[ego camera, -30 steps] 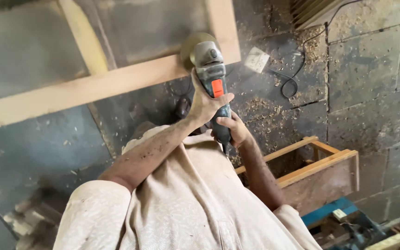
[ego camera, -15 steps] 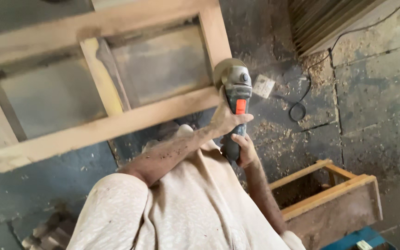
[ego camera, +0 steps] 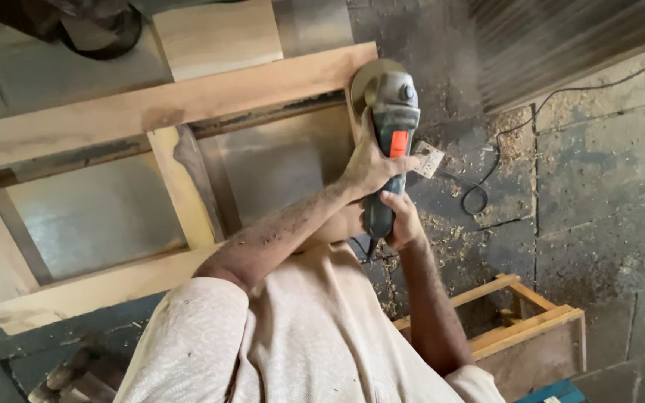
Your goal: The person uses an angle grinder with a sanding disc to smooth the surfaces of a rectangular wooden frame. They systematically move the tool along the edges and flat surfaces, generating sawdust. The person briefly lifts and repositions the frame to access different areas before continuing the sanding process.
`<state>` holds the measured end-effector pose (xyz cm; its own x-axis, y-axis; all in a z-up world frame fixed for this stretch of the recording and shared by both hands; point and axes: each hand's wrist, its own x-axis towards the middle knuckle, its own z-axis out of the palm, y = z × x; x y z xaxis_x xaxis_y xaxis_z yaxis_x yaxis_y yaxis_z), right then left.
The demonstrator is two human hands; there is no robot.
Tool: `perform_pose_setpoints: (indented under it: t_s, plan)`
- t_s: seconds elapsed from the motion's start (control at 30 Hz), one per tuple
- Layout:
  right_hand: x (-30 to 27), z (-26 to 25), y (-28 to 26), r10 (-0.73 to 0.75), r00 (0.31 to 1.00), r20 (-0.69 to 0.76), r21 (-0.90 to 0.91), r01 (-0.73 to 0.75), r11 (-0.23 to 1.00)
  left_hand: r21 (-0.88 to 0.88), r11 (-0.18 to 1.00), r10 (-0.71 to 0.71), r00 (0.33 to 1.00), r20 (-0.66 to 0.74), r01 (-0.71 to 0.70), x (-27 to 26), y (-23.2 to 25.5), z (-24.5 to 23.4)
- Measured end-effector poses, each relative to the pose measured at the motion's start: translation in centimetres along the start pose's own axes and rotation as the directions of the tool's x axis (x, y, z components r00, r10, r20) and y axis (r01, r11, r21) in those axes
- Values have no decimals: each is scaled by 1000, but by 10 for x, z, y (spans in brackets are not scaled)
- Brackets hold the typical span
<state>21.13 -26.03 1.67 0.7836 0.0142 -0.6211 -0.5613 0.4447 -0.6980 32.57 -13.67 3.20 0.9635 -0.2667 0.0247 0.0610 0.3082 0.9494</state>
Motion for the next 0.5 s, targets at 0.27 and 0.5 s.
perform_pose_setpoints:
  t_s: [0.27,0.5]
  plan:
    - [50,41,-35,32,993,112,-1,-32,999,-31,994,-102,994,-47,101,53,4,-37]
    - [39,59,-16,74,978,192,-96,-56,994,-32,996,-90,984,-155,86,12,9,-60]
